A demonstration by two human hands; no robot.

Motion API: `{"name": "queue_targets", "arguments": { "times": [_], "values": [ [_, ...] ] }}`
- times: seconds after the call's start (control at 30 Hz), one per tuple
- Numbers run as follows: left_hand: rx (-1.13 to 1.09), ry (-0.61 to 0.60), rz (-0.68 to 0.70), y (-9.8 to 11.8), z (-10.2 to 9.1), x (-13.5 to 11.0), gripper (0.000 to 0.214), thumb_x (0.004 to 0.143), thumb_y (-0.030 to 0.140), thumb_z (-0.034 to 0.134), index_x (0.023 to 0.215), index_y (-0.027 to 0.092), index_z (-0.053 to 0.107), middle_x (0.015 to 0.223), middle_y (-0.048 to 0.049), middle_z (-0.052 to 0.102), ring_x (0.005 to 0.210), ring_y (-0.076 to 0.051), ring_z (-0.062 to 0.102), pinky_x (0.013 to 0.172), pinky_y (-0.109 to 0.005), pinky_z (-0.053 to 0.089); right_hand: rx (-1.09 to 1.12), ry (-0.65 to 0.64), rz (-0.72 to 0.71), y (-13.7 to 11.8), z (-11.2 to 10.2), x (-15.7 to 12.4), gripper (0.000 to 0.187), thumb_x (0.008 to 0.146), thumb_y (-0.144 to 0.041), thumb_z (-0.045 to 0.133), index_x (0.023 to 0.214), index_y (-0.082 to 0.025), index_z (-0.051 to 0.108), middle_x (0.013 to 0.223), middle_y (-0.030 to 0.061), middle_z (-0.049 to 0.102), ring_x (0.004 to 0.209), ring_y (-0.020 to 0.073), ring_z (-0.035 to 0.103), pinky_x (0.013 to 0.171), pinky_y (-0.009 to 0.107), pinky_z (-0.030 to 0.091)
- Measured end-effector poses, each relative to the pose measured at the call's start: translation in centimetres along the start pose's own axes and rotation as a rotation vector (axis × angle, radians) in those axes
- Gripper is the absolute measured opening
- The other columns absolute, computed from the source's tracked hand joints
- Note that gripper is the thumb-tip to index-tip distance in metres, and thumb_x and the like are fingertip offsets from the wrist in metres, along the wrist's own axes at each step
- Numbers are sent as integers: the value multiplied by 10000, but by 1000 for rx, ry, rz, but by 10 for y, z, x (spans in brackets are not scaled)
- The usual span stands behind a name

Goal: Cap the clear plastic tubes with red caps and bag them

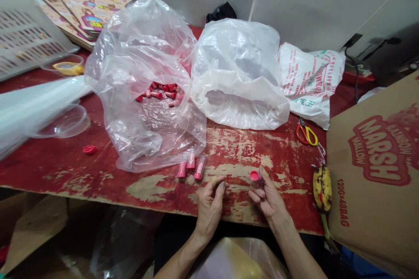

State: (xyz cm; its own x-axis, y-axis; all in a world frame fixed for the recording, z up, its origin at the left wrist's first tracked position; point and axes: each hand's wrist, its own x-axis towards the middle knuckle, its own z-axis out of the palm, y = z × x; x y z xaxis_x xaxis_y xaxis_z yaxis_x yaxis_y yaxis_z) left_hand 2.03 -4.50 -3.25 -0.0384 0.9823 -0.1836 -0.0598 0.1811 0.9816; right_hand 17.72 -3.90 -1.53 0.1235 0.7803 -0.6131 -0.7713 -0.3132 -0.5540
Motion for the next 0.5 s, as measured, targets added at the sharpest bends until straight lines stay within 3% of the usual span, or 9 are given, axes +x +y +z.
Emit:
{"name": "queue_targets", "arguments": {
  "times": [0.17, 0.3, 0.5],
  "values": [
    [15, 1, 5, -4, 0, 1, 277, 826, 370, 557, 971, 159, 664, 737, -31, 656, 629, -142, 609, 609, -250, 509, -206, 48, -151, 5, -1, 0, 438, 595, -478, 792, 722, -209, 471, 511, -110, 507, 321, 18, 296, 307, 151, 295],
    [23, -6, 17, -6, -1, 2, 272, 830, 363, 551, 975, 160, 660, 744, -30, 666, 640, -143, 617, 625, -253, 514, -630, 54, -428, 4, -3, -6, 340, 696, -480, 700, 757, -210, 503, 508, -100, 480, 371, 50, 386, 374, 173, 337],
    [2, -19, 24, -10, -1, 3, 272, 837, 354, 540, 985, 156, 653, 749, -31, 670, 646, -144, 623, 633, -259, 518, -1199, 17, -672, -3, -6, -10, 220, 825, -375, 532, 752, -184, 613, 624, -26, 581, 539, 106, 517, 507, 206, 397]
  ]
}}
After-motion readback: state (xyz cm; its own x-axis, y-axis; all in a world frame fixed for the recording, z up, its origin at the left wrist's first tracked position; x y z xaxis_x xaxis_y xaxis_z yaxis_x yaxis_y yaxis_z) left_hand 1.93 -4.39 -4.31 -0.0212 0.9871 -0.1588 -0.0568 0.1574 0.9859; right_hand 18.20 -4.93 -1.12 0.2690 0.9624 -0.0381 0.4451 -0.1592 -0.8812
